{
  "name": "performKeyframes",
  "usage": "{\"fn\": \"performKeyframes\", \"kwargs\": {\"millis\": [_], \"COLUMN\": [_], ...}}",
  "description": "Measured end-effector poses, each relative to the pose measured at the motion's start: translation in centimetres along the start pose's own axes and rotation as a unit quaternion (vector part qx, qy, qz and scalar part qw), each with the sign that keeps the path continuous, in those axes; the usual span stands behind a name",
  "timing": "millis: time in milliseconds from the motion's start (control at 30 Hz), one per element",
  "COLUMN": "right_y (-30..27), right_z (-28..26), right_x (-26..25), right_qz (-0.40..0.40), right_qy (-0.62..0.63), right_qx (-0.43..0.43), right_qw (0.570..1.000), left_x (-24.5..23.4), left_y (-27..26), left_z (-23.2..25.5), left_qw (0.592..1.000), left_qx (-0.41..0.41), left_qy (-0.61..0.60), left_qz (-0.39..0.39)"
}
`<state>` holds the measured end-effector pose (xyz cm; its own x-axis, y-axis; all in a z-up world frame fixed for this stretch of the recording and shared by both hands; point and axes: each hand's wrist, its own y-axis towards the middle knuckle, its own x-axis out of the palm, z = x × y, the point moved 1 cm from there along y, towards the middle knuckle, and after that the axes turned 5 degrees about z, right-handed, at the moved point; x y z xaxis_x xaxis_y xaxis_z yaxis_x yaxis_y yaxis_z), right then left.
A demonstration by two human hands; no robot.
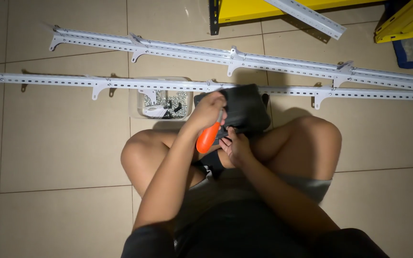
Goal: Assembling a metal shelf unit using a power drill and screws.
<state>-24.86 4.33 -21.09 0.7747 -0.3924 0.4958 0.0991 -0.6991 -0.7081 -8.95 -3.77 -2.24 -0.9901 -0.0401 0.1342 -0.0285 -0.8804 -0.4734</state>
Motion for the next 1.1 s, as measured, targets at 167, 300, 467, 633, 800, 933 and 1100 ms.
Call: {"fn": "performKeyframes", "kwargs": {"millis": [167,300,467,633,800,933,1100], "right_y": [0.6,1.9,4.8,4.9,2.8,-3.8,-6.3], "right_z": [-0.7,-1.4,-1.2,-1.9,-2.6,-8.2,-14.0], "right_x": [0.3,1.1,1.9,1.7,0.2,5.2,10.0], "right_qz": [-0.004,-0.018,-0.016,0.039,0.04,-0.014,-0.05], "right_qy": [0.019,0.019,0.028,-0.012,-0.121,-0.56,-0.805], "right_qx": [-0.003,0.0,-0.009,0.008,0.08,-0.208,-0.497], "right_qw": [1.0,1.0,0.999,0.999,0.989,0.802,0.32], "left_x": [-1.5,-4.9,-6.9,-7.9,-7.3,-7.3,-8.0], "left_y": [5.5,4.4,2.8,4.5,5.8,5.3,3.9], "left_z": [2.4,7.1,8.8,6.1,3.1,1.7,1.3], "left_qw": [0.987,0.968,0.966,0.985,0.993,0.995,0.988], "left_qx": [0.059,0.074,0.113,0.04,0.044,-0.005,0.0], "left_qy": [0.149,0.236,0.205,0.134,0.077,-0.041,-0.137], "left_qz": [-0.024,0.045,0.109,0.1,0.081,0.089,0.071]}}
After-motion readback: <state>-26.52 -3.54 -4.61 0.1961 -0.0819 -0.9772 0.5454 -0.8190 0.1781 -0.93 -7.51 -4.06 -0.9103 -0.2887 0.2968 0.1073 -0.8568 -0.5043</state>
